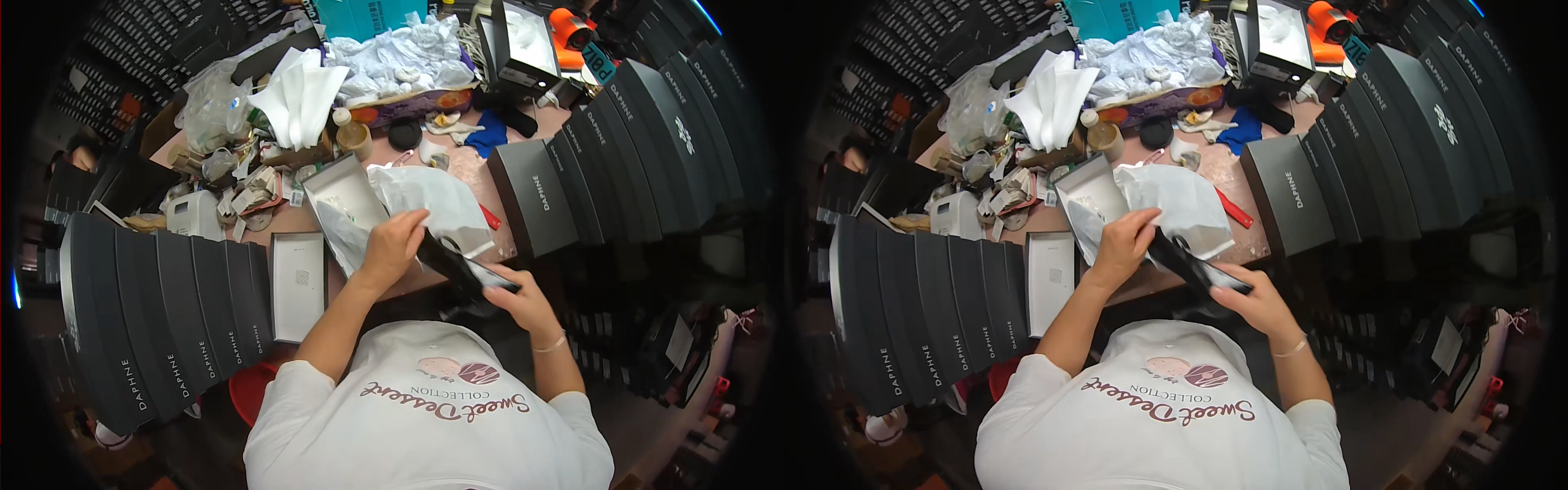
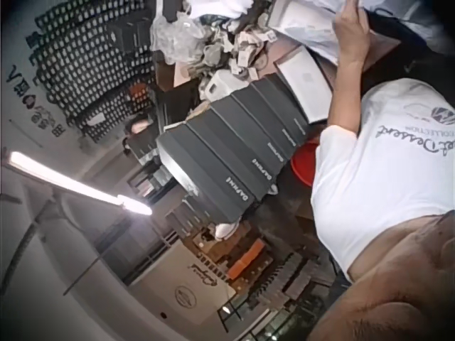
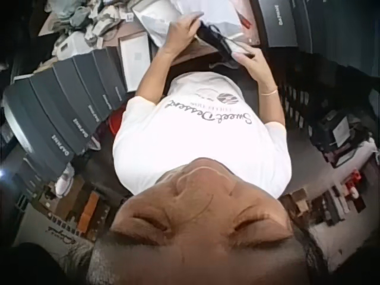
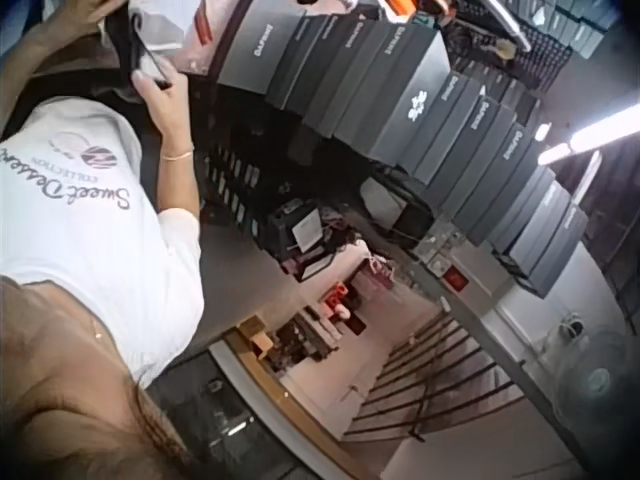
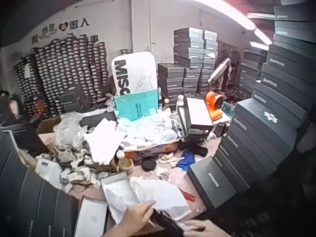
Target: Inspect, clean, and pack shoes into their respective boxes.
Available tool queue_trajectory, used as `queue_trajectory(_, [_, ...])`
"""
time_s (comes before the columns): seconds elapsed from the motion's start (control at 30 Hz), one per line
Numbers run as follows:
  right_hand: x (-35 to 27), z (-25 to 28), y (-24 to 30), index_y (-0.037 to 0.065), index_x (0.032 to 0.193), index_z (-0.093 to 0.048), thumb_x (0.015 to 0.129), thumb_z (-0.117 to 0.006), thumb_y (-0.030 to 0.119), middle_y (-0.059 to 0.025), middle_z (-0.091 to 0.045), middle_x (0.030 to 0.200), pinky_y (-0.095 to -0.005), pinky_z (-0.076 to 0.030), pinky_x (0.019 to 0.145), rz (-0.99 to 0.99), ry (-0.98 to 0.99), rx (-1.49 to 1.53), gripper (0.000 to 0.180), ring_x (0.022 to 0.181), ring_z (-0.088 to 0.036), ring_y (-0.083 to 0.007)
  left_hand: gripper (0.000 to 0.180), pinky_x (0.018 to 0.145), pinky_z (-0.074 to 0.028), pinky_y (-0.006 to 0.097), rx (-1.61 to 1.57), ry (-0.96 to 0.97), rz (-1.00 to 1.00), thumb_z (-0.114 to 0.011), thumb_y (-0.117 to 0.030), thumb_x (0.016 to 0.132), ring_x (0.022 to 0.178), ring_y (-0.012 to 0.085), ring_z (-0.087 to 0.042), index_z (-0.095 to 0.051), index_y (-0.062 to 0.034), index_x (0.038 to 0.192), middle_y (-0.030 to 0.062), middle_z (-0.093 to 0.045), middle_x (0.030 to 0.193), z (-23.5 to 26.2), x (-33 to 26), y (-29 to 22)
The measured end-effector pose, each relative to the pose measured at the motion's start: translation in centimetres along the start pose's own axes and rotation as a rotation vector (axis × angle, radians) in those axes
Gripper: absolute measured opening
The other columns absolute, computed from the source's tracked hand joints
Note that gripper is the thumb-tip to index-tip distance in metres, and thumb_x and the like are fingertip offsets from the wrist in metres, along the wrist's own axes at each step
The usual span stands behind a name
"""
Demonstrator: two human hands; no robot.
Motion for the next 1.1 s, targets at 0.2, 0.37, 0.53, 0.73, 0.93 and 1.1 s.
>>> queue_trajectory(0.2, [0.9,-2.3,-10.7,0.002,0.116,-0.057,0.093,-0.050,0.041,-0.0191,-0.063,0.105,-0.0323,-0.061,0.061,-0.285,-0.315,1.147,0.046,0.085,-0.066,-0.0378,0.014,0.071,-0.049,0.041,0.132,0.098,0.088,-0.058,-0.011,0.085,0.080,0.0345,-0.061,-0.065,-0.0036,0.095,0.0155,-0.062,0.086,2.4,-2.8,1.6])
queue_trajectory(0.37, [-2.8,-4.2,-12.1,0.005,0.115,-0.059,0.091,-0.051,0.047,-0.0184,-0.064,0.105,-0.0316,-0.061,0.059,-0.310,-0.092,1.401,0.049,0.082,-0.066,-0.0391,0.013,0.069,-0.047,0.042,0.069,0.214,0.119,-0.060,-0.015,0.085,0.077,0.0349,-0.060,-0.065,-0.0028,0.088,0.0163,-0.061,0.081,0.2,-4.3,0.6])
queue_trajectory(0.53, [-4.3,-3.6,-12.5,0.008,0.113,-0.060,0.090,-0.052,0.049,-0.0157,-0.064,0.103,-0.0302,-0.059,0.058,-0.312,-0.093,1.341,0.048,0.079,-0.064,-0.0352,0.013,0.067,-0.047,0.040,-0.056,0.202,0.086,-0.061,-0.011,0.085,0.074,0.0341,-0.061,-0.065,0.0000,0.091,0.0173,-0.062,0.080,-2.0,-5.1,-2.5])
queue_trajectory(0.73, [-6.2,-1.4,-8.6,0.004,0.133,-0.041,0.092,-0.054,0.032,-0.0130,-0.050,0.130,-0.0451,-0.040,0.101,-0.126,-0.080,1.179,0.052,0.121,-0.048,-0.0298,0.026,0.055,-0.046,0.036,-0.038,0.197,-0.290,-0.066,-0.004,0.074,0.061,0.0274,-0.057,-0.063,-0.0033,0.100,0.0105,-0.052,0.069,-4.8,-8.2,-14.8])
queue_trajectory(0.93, [-4.2,1.9,-11.4,0.004,0.139,-0.036,0.096,-0.048,0.023,-0.0116,-0.044,0.138,-0.0391,-0.036,0.107,0.085,-0.017,1.015,0.048,0.129,-0.040,-0.0264,0.032,0.052,-0.045,0.034,-0.175,0.195,-0.424,-0.068,-0.002,0.071,0.056,0.0247,-0.054,-0.062,0.0000,0.102,0.0081,-0.051,0.067,-10.5,-10.5,-18.7])
queue_trajectory(1.1, [-3.6,5.4,-14.9,0.003,0.139,-0.035,0.097,-0.046,0.020,-0.0120,-0.041,0.140,-0.0379,-0.034,0.108,0.126,0.036,0.742,0.047,0.130,-0.038,-0.0266,0.030,0.052,-0.044,0.034,-0.228,0.054,-0.286,-0.070,-0.001,0.071,0.058,0.0250,-0.056,-0.062,-0.0006,0.101,0.0090,-0.055,0.070,-11.2,-10.8,-18.4])
Point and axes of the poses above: each hand's wrist, its own x-axis towards the middle knuckle, its own z-axis out of the back of the hand, y = z × x, the point moved 8 cm from there along x, towards the middle knuckle
